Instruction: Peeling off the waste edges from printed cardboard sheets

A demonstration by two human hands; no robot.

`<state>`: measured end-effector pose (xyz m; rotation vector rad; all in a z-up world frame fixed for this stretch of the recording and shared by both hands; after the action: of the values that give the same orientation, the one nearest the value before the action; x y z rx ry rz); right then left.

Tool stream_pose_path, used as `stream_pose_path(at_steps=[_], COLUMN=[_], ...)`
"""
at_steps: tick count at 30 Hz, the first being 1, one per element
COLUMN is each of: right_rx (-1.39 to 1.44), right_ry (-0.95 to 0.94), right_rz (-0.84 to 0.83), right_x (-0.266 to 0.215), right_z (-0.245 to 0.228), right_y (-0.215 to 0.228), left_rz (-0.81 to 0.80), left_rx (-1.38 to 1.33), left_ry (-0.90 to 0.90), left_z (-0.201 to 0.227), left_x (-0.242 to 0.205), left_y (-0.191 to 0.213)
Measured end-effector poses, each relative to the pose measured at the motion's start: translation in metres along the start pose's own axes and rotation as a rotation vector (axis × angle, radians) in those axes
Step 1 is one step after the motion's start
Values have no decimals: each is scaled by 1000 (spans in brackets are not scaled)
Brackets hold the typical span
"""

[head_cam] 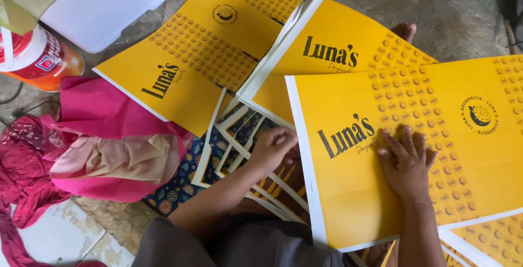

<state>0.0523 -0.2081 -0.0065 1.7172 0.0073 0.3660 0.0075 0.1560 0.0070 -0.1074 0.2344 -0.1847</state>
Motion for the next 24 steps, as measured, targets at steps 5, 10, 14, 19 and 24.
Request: stream_pose_path(at_steps=[5, 10, 14, 19, 24], right_rx=[-12, 18, 45, 90, 89], right_ry=[8, -54, -95, -154, -190], right_rz=[19, -14, -62, -113, -140], right_x=[0, -3, 0, 3, 3], right_z=[-6, -4, -11, -19, -18], right_y=[4, 1, 8, 14, 13], left_rz=[222, 358, 414, 437, 326], left_rx=[81, 87, -80, -290, -268], left_ry=[-74, -168, -252, -269, -384], left_z=[22, 10, 6, -1, -13], left_x=[45, 78, 77, 61, 29], left_y=[17, 25, 24, 22, 6])
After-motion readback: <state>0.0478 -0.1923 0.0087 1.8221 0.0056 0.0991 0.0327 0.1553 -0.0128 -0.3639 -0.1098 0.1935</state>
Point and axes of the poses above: each hand's wrist, its own x-axis towards the middle knuckle, its own y-axis out of the back of the hand, z = x × y, the point moved 3 cm from there along x, towards the middle knuckle, and after that the axes turned 4 degrees about -z, right-handed, at the moved point
